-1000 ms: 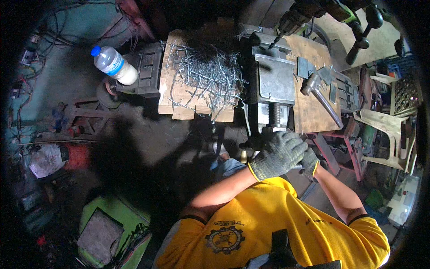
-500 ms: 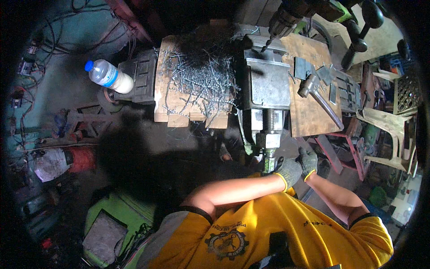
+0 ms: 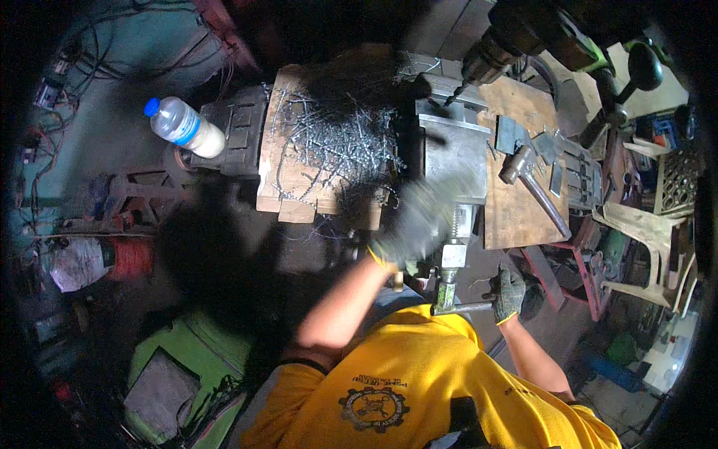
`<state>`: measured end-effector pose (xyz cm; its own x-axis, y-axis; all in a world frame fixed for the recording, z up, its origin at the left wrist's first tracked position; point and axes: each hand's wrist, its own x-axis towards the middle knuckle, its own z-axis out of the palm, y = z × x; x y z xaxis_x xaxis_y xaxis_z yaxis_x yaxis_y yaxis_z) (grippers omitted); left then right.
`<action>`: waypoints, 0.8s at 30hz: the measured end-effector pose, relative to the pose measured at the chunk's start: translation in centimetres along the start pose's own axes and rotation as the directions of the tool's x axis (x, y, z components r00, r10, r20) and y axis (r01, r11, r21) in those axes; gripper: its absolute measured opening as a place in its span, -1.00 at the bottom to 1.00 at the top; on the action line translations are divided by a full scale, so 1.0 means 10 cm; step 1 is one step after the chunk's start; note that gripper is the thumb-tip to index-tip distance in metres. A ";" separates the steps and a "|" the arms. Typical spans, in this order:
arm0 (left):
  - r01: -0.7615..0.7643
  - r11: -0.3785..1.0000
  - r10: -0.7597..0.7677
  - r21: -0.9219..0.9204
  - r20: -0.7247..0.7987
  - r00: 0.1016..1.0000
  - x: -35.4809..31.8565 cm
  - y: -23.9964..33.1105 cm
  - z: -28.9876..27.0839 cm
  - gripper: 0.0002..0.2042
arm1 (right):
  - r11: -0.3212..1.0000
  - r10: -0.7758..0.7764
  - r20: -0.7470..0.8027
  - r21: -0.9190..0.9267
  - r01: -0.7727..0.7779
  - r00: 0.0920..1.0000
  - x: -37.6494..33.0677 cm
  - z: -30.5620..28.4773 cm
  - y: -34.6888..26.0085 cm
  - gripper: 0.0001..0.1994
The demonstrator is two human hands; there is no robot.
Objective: The person operates a drill press to drill holes in small metal pieces. They apply liquid from a bottle to the work area, adjust the drill press handle, and use a hammer to tap the metal pieces into position.
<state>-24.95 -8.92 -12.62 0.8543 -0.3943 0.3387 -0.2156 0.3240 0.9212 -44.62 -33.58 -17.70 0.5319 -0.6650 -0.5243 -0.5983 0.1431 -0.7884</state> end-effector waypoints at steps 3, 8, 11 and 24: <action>0.360 0.811 -0.221 0.460 -0.330 0.918 0.58 -0.43 -0.47 -0.53 | 0.997 -0.073 -0.039 -0.022 0.072 0.997 -0.05 0.02 0.01 -0.63; 0.229 0.762 -0.084 0.606 -0.257 0.963 0.89 -1.08 -0.53 -0.53 | 0.999 -0.046 -0.005 0.023 0.046 0.999 -0.04 0.00 0.02 -0.65; 0.234 0.741 -0.108 0.629 -0.232 0.967 0.88 -1.26 -0.59 -0.58 | 0.998 -0.056 -0.004 -0.006 0.056 0.998 -0.02 -0.02 0.05 -0.68; 0.249 0.728 -0.205 0.639 -0.143 0.968 0.51 -0.91 -0.49 -0.16 | 0.999 -0.041 -0.022 0.017 0.041 0.999 0.02 -0.01 0.09 -0.72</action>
<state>-16.34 -9.62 -20.23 0.9391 -0.3248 0.1118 -0.2469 -0.4121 0.8770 -45.14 -33.66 -18.51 0.5426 -0.6863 -0.4843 -0.5656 0.1278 -0.8147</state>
